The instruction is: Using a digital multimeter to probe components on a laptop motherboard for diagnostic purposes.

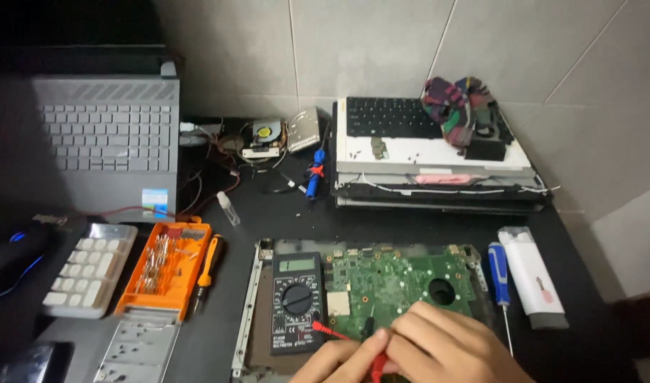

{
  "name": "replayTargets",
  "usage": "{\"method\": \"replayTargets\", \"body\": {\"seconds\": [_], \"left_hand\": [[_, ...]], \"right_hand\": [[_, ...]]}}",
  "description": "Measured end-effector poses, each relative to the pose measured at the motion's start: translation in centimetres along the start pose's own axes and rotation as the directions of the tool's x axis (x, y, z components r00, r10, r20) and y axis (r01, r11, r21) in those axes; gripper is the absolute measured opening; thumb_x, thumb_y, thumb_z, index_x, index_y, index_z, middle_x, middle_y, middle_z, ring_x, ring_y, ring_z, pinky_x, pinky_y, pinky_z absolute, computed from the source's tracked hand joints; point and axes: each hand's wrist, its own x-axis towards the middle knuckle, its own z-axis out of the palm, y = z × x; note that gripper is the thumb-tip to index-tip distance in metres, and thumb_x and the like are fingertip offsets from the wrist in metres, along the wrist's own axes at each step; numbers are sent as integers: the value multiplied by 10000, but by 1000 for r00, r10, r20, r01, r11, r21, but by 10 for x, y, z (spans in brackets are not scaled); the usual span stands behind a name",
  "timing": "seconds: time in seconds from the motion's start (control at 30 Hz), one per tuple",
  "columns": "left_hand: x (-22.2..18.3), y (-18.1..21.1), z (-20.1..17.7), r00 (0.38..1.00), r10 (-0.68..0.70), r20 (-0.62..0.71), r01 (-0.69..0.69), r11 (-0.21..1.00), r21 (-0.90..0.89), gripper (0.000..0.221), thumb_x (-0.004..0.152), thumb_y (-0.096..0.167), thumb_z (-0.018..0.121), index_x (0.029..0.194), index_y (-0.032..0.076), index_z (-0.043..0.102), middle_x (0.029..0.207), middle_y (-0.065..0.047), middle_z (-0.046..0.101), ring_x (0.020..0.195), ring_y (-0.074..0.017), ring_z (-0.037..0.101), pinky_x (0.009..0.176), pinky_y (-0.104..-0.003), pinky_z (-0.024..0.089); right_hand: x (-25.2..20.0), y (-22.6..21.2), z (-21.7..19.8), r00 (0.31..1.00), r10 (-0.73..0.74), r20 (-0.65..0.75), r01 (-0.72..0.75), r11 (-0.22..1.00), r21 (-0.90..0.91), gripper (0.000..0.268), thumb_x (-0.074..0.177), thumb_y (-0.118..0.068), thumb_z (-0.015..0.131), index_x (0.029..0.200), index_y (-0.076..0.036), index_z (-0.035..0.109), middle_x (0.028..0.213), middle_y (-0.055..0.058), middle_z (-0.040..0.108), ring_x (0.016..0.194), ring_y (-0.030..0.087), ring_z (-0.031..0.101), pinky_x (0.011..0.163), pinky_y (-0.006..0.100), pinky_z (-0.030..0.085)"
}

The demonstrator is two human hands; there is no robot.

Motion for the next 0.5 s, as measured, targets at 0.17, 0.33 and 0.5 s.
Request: {"method": "replayTargets", "body": {"seconds": [0.17,0.33,0.5], "left_hand": [[2,-6,33,922,-49,-384,103,988,119,329,789,-144,464,804,58,722,519,99,476,511,-65,263,456,-178,221],[-38,-104,13,996,49,73,-52,998,36,263,866,200,641,1071,211,806,856,-1,767,680,-64,726,717,-184,619],[-56,-127,19,991,-73,116,65,995,72,257,899,300,635,1051,283,842,912,51,797,723,-88,744,758,-227,613]], "right_hand": [[16,11,5,972,-234,-23,235,966,106,343,1058,-94,522,717,-84,560,727,59,519,594,176,457,532,286,426],[49,51,13,931,-359,-65,364,924,116,293,1002,-178,691,749,-53,614,852,85,647,711,209,590,597,307,537],[103,110,26,859,437,267,-502,820,275,249,902,-280,714,1106,-156,785,1096,38,823,973,169,772,901,323,637]]}}
